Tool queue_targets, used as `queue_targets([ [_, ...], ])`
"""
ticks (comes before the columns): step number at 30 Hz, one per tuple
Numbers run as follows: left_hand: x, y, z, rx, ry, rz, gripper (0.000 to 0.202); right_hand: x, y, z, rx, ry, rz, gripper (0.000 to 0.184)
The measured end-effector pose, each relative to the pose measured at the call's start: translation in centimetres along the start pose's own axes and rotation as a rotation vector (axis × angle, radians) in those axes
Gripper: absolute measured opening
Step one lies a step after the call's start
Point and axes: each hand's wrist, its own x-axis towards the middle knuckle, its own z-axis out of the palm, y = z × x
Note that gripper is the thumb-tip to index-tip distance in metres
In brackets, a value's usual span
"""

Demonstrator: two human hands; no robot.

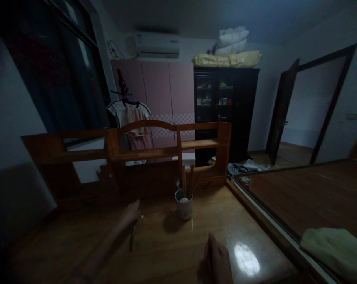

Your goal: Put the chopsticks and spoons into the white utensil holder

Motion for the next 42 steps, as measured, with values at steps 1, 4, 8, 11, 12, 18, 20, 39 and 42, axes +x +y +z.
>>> queue_targets([
  [1, 0.2, 0.7, -0.7, -0.039, 0.032, 0.020, 0.040, 0.1, 0.1, 0.0, -0.012, -0.002, -0.016, 0.060],
  [4, 0.6, 3.9, -3.5, -0.166, 0.138, 0.100, 0.032, 0.1, 0.2, 0.0, 0.005, -0.007, -0.035, 0.059],
  [8, -0.9, 9.8, -7.5, -0.621, 0.458, 0.295, 0.034, 0.0, 0.1, 0.3, 0.084, -0.012, 0.052, 0.060],
  [11, -2.5, 13.7, -8.9, -0.813, 0.556, 0.418, 0.029, -0.3, -0.2, 0.5, 0.079, -0.020, 0.081, 0.062],
  [12, -2.9, 14.7, -9.0, -0.808, 0.552, 0.435, 0.026, -0.3, -0.3, 0.5, 0.070, -0.017, 0.074, 0.062],
  [18, -3.0, 17.2, -6.6, -0.516, 0.642, 0.512, 0.017, -0.2, -0.2, 0.5, 0.069, 0.001, 0.064, 0.061],
  [20, -2.4, 17.3, -5.5, -0.466, 0.640, 0.508, 0.018, -0.2, -0.2, 0.6, 0.060, 0.008, 0.061, 0.061],
  [39, -1.8, 16.3, 0.8, -0.295, 0.369, 0.408, 0.021, -0.7, -0.9, 0.8, 0.098, 0.015, 0.056, 0.061],
  [42, -1.7, 16.3, 0.8, -0.293, 0.369, 0.396, 0.016, -0.7, -0.7, 0.7, 0.102, -0.004, 0.030, 0.061],
])
